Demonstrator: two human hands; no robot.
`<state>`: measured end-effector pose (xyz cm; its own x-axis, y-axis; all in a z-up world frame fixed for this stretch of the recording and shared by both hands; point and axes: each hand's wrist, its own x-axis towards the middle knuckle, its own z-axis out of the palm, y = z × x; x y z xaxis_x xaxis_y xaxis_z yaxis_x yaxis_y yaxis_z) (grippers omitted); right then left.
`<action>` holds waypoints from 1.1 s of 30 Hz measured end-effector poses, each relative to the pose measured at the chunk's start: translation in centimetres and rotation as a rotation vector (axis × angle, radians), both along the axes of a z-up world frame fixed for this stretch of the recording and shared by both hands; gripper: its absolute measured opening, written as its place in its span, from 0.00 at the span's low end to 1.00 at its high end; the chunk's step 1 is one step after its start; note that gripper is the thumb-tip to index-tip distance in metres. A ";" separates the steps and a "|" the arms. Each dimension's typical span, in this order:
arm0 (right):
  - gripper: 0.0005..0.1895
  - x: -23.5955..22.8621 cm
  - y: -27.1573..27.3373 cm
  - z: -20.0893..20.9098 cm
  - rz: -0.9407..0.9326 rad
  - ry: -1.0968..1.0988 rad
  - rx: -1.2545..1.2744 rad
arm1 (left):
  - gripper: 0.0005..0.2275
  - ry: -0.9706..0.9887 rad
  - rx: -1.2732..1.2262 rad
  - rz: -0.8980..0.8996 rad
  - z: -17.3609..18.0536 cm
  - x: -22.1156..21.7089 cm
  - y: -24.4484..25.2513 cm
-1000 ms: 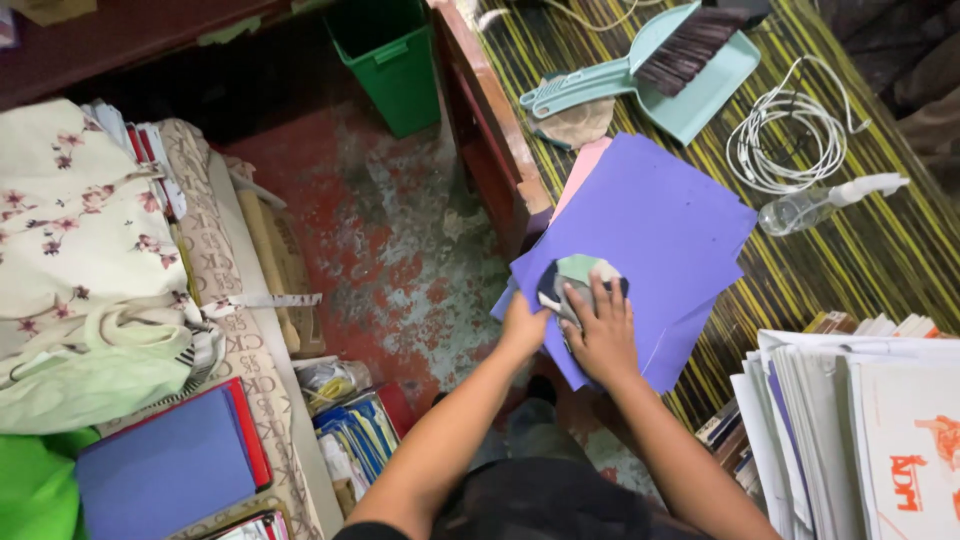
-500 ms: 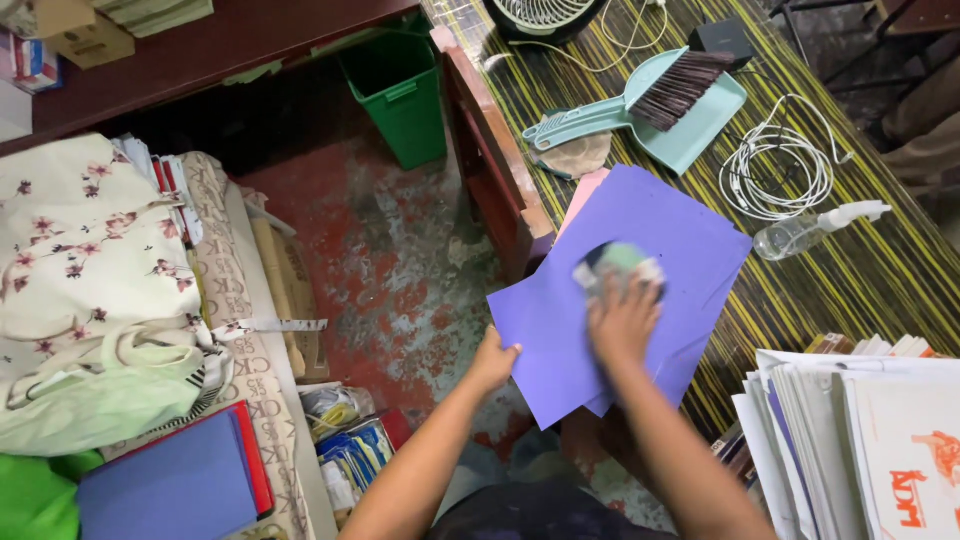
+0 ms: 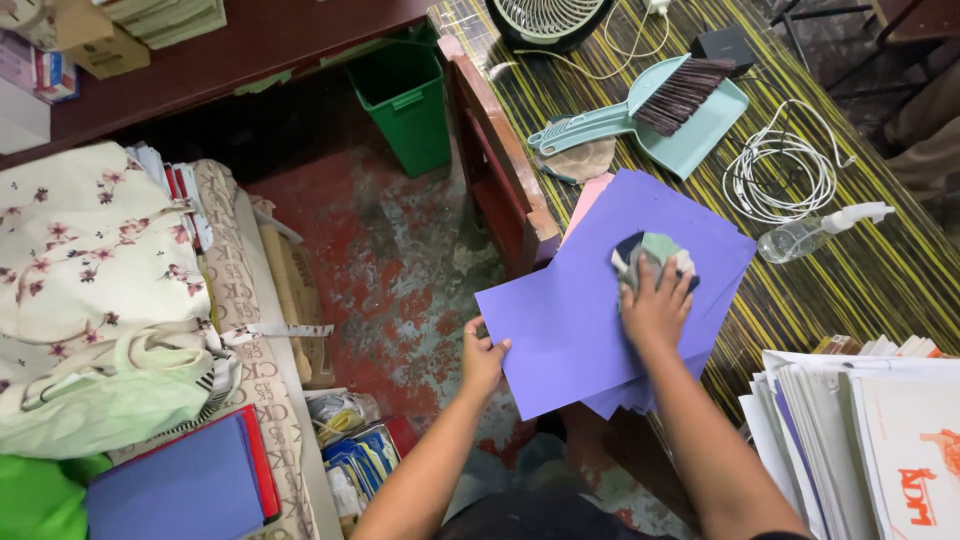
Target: The person wipes the surface of purple paper sheets with a cloth and then stacks them on a pile. The person repeats this process for multiple sheets, moving them from a work surface to a stack on the floor.
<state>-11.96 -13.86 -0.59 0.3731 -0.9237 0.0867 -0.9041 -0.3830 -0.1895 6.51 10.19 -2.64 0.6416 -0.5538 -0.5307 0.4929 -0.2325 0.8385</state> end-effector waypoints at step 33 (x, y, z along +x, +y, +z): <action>0.38 -4.8 1.0 1.8 -0.087 -0.517 -0.111 | 0.39 0.019 0.023 -0.220 4.2 -1.2 -0.9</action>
